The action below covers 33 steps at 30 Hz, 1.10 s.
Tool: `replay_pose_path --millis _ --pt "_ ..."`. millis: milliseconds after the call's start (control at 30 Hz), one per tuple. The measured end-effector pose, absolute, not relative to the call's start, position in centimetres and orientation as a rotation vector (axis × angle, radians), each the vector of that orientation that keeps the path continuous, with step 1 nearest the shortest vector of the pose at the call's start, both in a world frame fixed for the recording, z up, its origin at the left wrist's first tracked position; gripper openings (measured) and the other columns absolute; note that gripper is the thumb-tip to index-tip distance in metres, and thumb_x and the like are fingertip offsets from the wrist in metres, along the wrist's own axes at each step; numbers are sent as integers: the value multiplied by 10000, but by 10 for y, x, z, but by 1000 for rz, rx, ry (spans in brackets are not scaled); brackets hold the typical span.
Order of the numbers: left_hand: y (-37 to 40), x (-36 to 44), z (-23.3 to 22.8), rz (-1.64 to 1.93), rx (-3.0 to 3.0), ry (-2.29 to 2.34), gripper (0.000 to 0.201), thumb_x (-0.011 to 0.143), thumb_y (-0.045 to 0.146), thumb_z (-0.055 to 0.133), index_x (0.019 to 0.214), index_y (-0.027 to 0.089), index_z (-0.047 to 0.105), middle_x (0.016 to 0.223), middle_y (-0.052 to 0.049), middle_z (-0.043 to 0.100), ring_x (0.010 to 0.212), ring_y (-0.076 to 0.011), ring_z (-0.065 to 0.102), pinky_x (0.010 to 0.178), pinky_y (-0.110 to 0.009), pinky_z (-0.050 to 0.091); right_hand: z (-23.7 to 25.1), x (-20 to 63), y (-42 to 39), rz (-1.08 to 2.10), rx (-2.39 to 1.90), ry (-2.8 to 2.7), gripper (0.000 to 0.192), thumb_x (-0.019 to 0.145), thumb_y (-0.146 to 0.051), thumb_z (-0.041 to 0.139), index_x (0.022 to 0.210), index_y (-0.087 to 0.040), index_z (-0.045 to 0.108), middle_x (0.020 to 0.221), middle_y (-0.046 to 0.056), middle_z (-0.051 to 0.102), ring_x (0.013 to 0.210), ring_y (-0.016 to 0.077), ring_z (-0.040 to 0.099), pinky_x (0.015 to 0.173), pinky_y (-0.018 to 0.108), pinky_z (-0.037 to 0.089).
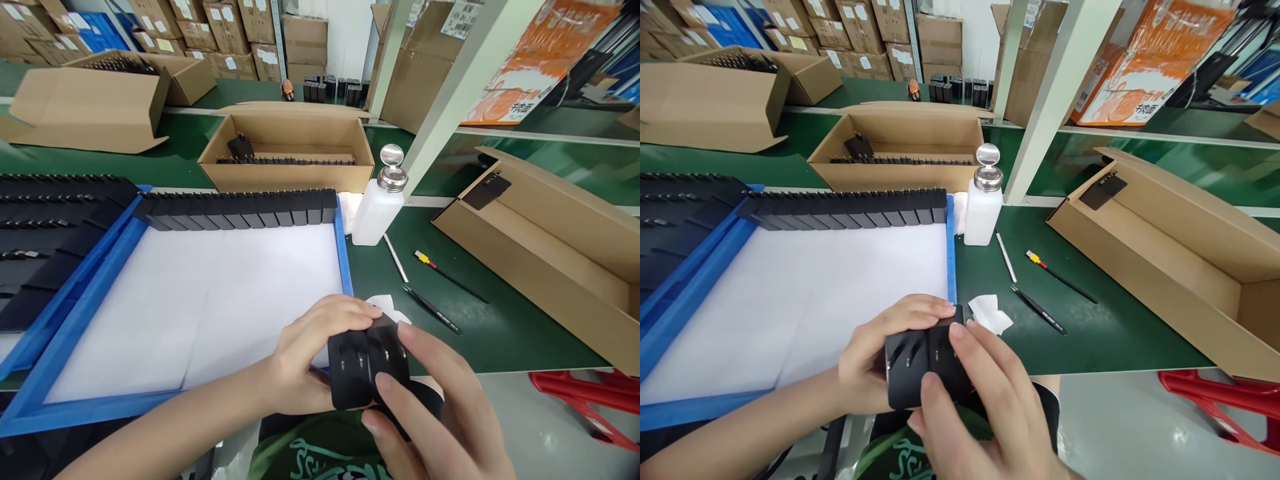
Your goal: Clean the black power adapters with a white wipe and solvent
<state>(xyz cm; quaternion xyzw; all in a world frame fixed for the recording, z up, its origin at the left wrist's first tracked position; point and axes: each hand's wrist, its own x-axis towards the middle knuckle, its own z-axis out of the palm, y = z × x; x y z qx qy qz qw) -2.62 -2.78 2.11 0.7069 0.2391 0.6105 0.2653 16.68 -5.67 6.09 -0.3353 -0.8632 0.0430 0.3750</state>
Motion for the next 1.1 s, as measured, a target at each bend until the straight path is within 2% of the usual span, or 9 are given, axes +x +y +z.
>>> replay_pose_path --millis 167,333,433,567,700,833,1000,1100 --pt "-27 -25 24 1649 1936 656 652 818 334 822 1354 86 545 1162 -206 687 1115 -295 689 963 -439 611 66 167 -52 -18 -837 -2342 320 833 -129 664 1150 -173 638 1534 158 402 1295 320 525 943 424 624" --pt "-28 -28 27 1633 1985 679 548 896 326 740 1348 89 541 1145 -197 695 1117 -276 691 957 -437 622 69 167 -49 -123 -878 -2412 480 860 -203 644 1339 -197 608 1445 145 478 1239 298 560 899 385 647" --pt "-29 -28 27 1635 2010 668 515 928 343 698 1334 68 542 1128 -201 692 1128 -277 688 958 -440 623 67 166 -47 -191 -845 -2399 525 888 -292 621 1395 -158 587 1371 160 525 1165 296 596 856 368 663" --pt "-29 -26 29 1620 2009 649 481 927 288 698 1319 50 551 1101 -203 702 1120 -282 697 948 -424 628 69 167 -46 -258 -776 -2378 427 925 -405 622 1245 -130 690 1237 163 636 1089 286 649 804 349 674" --pt "-30 -25 29 1625 2003 686 515 913 318 716 1337 74 554 1078 -190 715 1088 -290 712 924 -434 637 70 169 -47 -225 -801 -2332 317 907 -460 680 1091 -211 746 1105 120 732 1062 296 700 760 381 684" --pt "-29 -26 28 1610 2020 691 503 905 283 722 1330 70 559 1097 -198 715 1084 -295 715 931 -434 633 67 165 -47 -128 -788 -2307 308 898 -402 706 1106 -178 746 1054 133 739 1090 303 699 824 380 676" --pt "-29 -26 29 1592 2004 692 504 906 291 716 1342 93 558 1064 -189 726 1062 -299 720 918 -436 633 64 156 -41 -183 -796 -2267 338 1016 -302 472 1129 -111 727 1027 167 714 1013 254 695 810 354 665" --pt "-31 -25 28 1583 1967 693 523 896 312 731 1339 93 562 1090 -191 718 1073 -296 714 927 -427 626 67 160 -43 -148 -790 -2289 286 983 -342 572 1115 -147 735 1058 152 730 1016 265 710 815 355 667"
